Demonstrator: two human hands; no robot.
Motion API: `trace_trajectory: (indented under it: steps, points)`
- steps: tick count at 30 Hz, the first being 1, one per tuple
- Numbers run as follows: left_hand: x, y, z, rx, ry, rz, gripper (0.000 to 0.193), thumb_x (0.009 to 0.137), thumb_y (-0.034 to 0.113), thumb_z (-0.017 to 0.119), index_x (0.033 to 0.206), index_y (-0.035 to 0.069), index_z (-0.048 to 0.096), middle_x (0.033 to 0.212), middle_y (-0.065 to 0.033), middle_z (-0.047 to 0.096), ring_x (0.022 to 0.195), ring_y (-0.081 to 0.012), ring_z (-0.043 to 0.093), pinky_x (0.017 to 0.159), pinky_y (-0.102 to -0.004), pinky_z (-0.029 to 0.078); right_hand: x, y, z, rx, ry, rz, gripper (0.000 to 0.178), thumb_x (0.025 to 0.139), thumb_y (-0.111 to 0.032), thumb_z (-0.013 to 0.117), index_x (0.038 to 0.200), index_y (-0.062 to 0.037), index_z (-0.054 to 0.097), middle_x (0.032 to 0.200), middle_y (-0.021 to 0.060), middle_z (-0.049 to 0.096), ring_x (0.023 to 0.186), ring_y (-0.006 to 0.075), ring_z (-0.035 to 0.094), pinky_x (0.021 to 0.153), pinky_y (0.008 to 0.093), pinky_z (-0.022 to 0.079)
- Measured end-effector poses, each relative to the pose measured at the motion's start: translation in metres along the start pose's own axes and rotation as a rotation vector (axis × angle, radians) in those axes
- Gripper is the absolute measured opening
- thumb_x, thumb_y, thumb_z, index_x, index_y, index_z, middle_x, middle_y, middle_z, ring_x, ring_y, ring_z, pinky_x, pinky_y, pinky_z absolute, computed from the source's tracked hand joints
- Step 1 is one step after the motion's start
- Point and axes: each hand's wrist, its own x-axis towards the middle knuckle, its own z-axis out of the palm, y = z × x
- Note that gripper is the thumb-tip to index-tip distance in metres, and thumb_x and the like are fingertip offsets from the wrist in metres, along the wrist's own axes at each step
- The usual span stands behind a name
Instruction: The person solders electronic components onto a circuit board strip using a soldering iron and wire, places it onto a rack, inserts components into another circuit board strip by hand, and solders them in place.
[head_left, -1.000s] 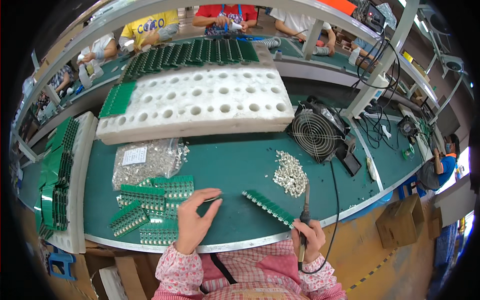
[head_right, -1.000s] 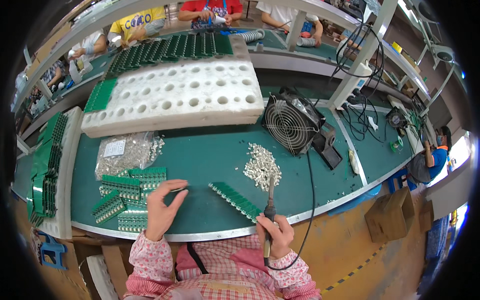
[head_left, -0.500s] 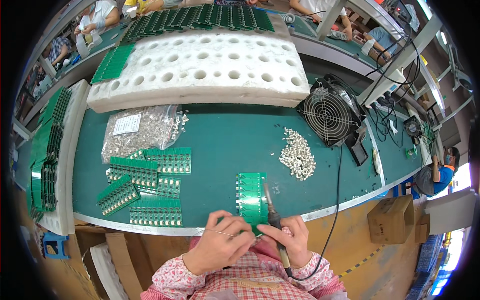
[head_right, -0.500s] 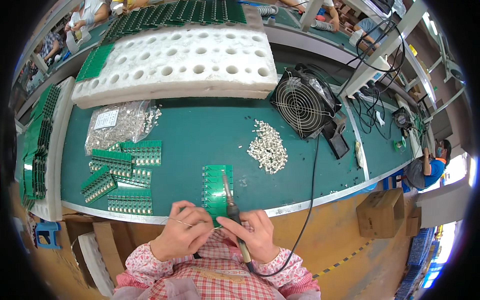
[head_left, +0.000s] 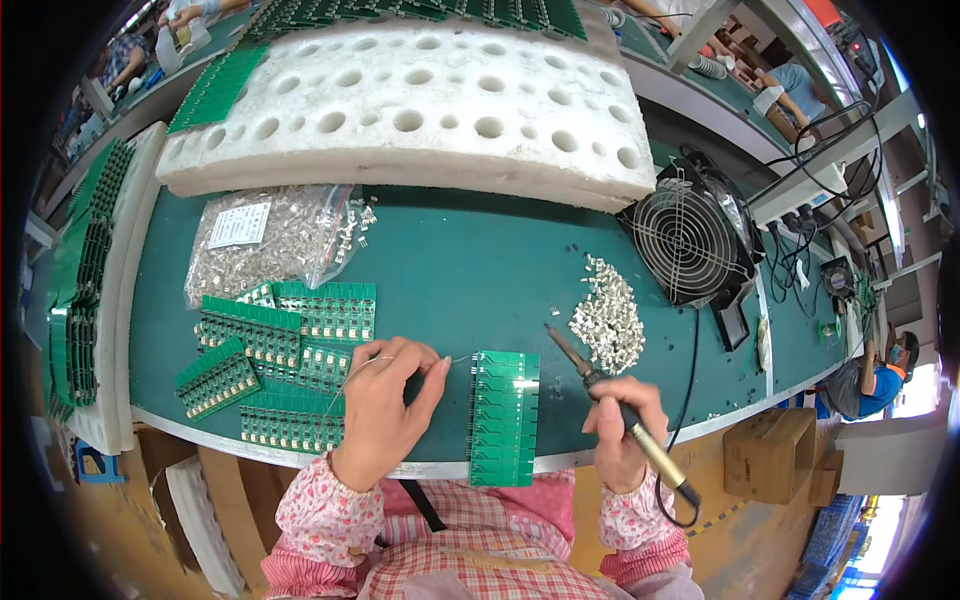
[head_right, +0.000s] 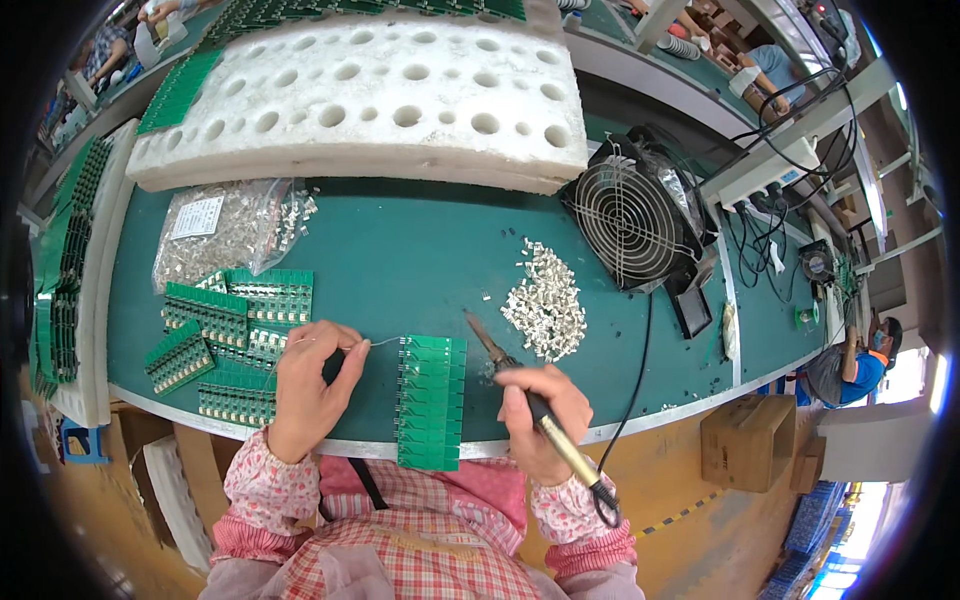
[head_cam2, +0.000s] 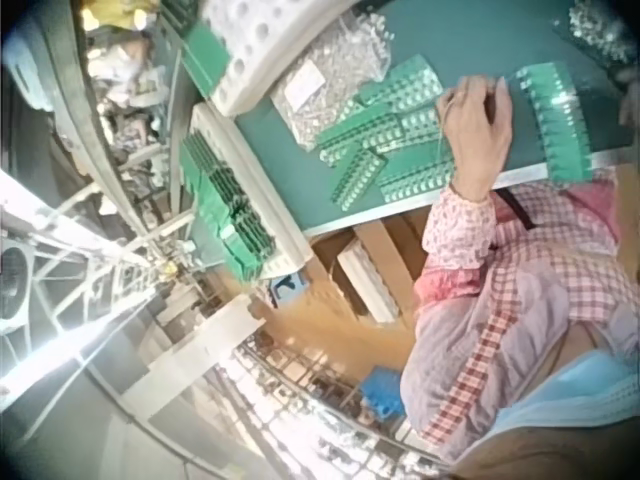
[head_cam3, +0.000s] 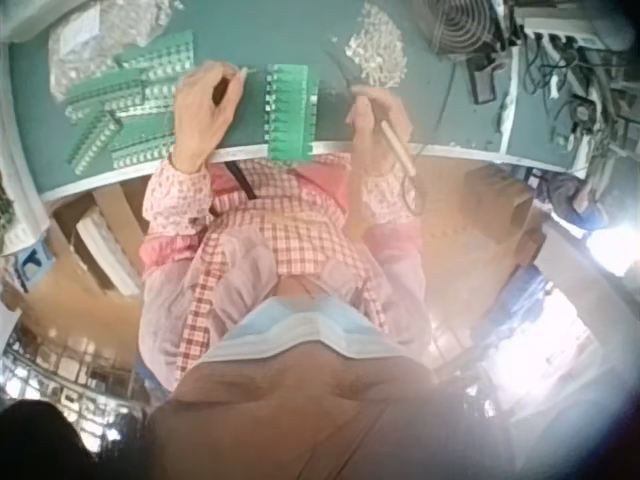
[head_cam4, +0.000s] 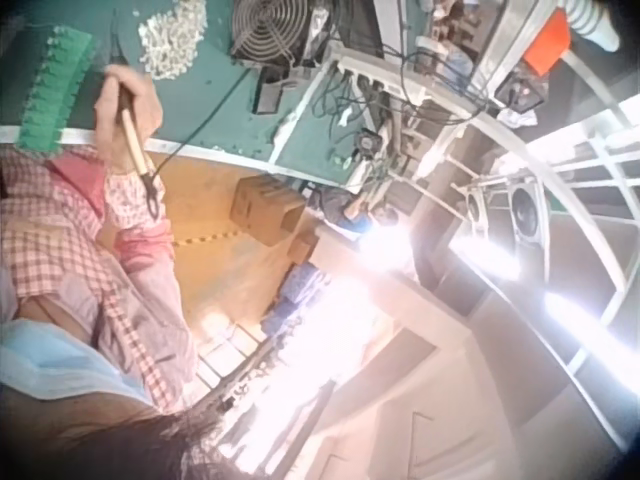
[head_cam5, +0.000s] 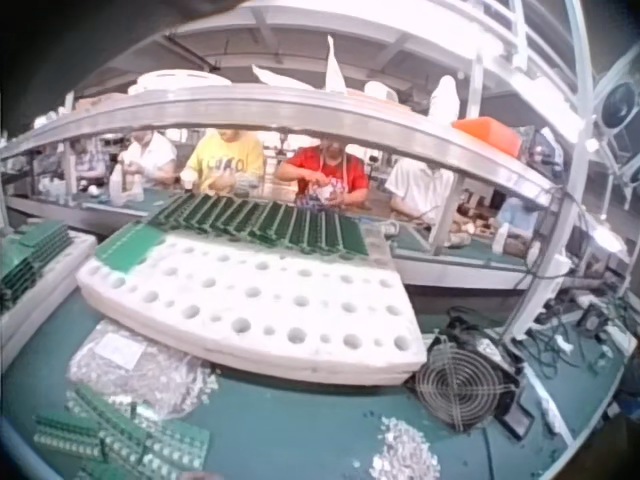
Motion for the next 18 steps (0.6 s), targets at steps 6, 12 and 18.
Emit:
trace_trajectory:
  steps: [6, 12, 18]
  points:
    - [0.002, -0.006, 0.009, 0.003, -0.003, 0.012, 0.011, 0.079, 0.005, 0.067, 0.075, 0.004, 0.057, 0.078, -0.0051, 0.064, 0.072, -0.0220, 0.059, 0.080, -0.0352, 0.040, 0.008, 0.013, 0.016, 0.381, -0.035, 0.286, 0.012, 0.091, -0.006, 0.056, 0.090, 0.0028, 0.048, 0.071, 0.0099, 0.061, 0.051, 0.0092, 0.056, 0.046, 0.0224, 0.044]
    - [0.002, -0.005, 0.009, 0.023, -0.040, 0.039, 0.012, 0.077, 0.004, 0.069, 0.074, 0.005, 0.057, 0.082, -0.0032, 0.066, 0.076, -0.0205, 0.060, 0.083, -0.0370, 0.040, 0.008, 0.018, 0.023, 0.406, -0.056, 0.323, 0.012, 0.090, -0.005, 0.056, 0.089, 0.0019, 0.046, 0.074, 0.0116, 0.063, 0.049, 0.0100, 0.056, 0.045, 0.0234, 0.045]
    - [0.004, -0.003, 0.009, 0.029, -0.044, 0.036, 0.013, 0.076, 0.003, 0.069, 0.074, 0.004, 0.057, 0.084, -0.0046, 0.066, 0.077, -0.0224, 0.060, 0.084, -0.0390, 0.041, 0.007, 0.019, 0.021, 0.367, -0.091, 0.349, 0.013, 0.090, -0.005, 0.057, 0.089, 0.0011, 0.045, 0.075, 0.0129, 0.064, 0.050, 0.0104, 0.057, 0.045, 0.0237, 0.046]
